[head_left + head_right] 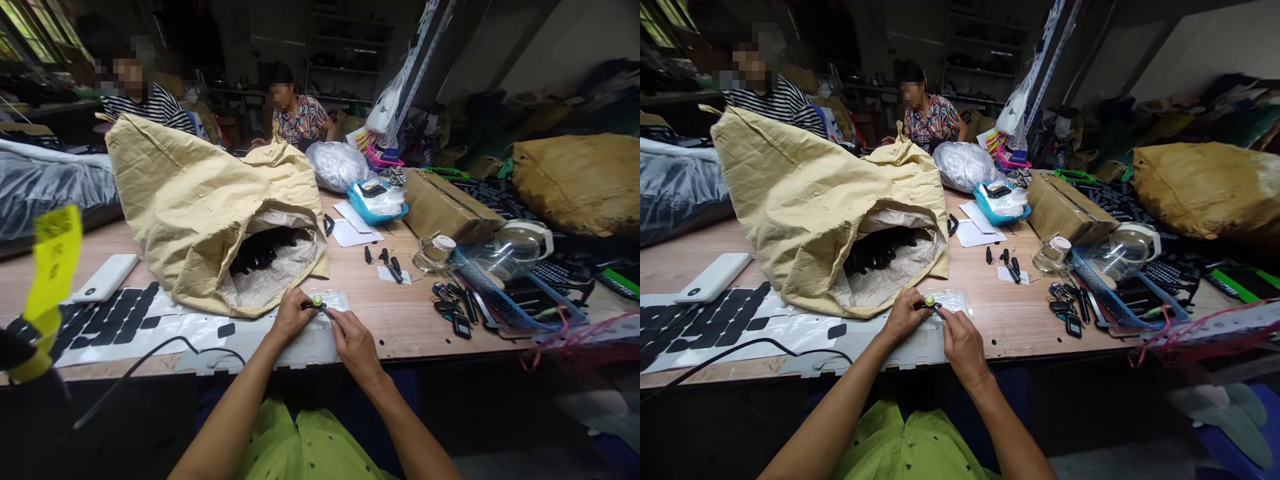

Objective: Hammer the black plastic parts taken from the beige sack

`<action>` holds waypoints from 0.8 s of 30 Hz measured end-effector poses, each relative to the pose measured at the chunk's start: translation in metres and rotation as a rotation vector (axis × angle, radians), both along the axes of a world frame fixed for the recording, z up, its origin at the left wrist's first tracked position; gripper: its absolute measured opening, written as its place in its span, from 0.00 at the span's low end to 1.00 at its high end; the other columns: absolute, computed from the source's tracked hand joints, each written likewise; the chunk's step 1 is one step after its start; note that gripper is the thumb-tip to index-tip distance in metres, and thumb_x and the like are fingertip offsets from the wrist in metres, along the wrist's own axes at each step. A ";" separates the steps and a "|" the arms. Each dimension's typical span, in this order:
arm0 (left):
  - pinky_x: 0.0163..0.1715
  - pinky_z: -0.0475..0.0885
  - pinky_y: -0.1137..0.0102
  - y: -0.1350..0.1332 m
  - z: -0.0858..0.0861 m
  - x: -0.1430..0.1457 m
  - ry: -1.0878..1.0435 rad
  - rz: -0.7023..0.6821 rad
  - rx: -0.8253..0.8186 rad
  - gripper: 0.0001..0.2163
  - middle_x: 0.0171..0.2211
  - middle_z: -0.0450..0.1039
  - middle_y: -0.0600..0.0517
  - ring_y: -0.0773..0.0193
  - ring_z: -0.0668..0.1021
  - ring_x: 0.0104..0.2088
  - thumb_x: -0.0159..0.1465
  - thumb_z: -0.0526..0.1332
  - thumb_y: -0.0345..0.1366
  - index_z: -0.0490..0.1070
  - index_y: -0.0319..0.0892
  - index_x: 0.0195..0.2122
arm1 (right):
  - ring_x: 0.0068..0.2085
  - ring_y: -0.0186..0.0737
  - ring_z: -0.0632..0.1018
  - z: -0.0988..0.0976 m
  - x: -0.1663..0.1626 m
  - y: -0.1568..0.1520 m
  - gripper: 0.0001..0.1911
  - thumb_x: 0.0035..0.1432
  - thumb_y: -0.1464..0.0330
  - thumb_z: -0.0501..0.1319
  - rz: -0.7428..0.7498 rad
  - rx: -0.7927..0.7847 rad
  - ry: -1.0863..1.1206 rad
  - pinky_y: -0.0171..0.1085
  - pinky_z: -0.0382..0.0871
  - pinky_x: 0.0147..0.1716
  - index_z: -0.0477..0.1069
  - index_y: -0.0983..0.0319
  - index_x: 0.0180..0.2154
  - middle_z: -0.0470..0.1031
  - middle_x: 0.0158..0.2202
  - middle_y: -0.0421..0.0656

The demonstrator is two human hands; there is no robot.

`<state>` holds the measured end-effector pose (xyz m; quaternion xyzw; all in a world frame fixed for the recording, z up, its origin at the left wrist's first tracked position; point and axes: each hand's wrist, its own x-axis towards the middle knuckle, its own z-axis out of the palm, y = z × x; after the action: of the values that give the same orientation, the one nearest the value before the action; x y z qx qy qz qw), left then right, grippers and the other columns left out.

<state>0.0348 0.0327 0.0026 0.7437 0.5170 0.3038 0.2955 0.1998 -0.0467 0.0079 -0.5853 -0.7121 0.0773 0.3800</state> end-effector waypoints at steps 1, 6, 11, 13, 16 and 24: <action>0.42 0.66 0.63 0.000 0.000 0.000 -0.002 0.006 0.001 0.02 0.29 0.72 0.52 0.57 0.72 0.39 0.55 0.68 0.31 0.78 0.46 0.29 | 0.41 0.38 0.79 0.000 0.001 0.000 0.18 0.64 0.71 0.52 -0.006 0.003 -0.008 0.34 0.73 0.42 0.76 0.56 0.50 0.79 0.38 0.44; 0.42 0.67 0.63 0.001 -0.003 0.001 0.002 0.025 0.007 0.03 0.29 0.72 0.53 0.58 0.72 0.39 0.53 0.69 0.30 0.77 0.45 0.27 | 0.41 0.38 0.79 0.002 0.006 0.002 0.18 0.65 0.70 0.51 -0.050 0.013 0.029 0.34 0.73 0.41 0.75 0.57 0.50 0.78 0.39 0.44; 0.42 0.67 0.63 0.001 -0.002 0.002 -0.013 0.032 -0.003 0.04 0.30 0.73 0.52 0.57 0.72 0.40 0.53 0.69 0.29 0.76 0.44 0.27 | 0.40 0.37 0.79 -0.003 0.010 0.002 0.17 0.64 0.71 0.52 -0.035 -0.015 0.023 0.33 0.72 0.41 0.76 0.58 0.48 0.79 0.38 0.43; 0.42 0.67 0.63 0.000 -0.001 0.002 -0.023 0.026 -0.013 0.04 0.30 0.72 0.52 0.57 0.72 0.40 0.53 0.69 0.29 0.76 0.44 0.27 | 0.40 0.38 0.79 -0.006 0.013 0.006 0.17 0.64 0.70 0.52 -0.050 -0.004 0.012 0.33 0.72 0.41 0.76 0.58 0.48 0.79 0.38 0.43; 0.43 0.66 0.63 -0.001 0.000 0.002 -0.029 0.032 -0.023 0.05 0.30 0.72 0.52 0.57 0.71 0.40 0.53 0.69 0.28 0.75 0.44 0.26 | 0.42 0.39 0.78 -0.010 0.024 0.022 0.18 0.64 0.70 0.51 -0.131 0.020 -0.026 0.34 0.71 0.41 0.76 0.57 0.48 0.79 0.40 0.44; 0.43 0.66 0.62 -0.001 -0.004 0.003 -0.039 0.042 -0.047 0.05 0.30 0.71 0.52 0.57 0.71 0.41 0.53 0.67 0.27 0.73 0.43 0.25 | 0.37 0.39 0.72 -0.028 0.067 0.072 0.16 0.60 0.74 0.56 -0.399 -0.004 -0.319 0.34 0.62 0.35 0.78 0.57 0.45 0.74 0.34 0.43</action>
<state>0.0379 0.0322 -0.0011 0.7196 0.5336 0.3121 0.3164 0.2667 0.0256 -0.0197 -0.7198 -0.6331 -0.0912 0.2698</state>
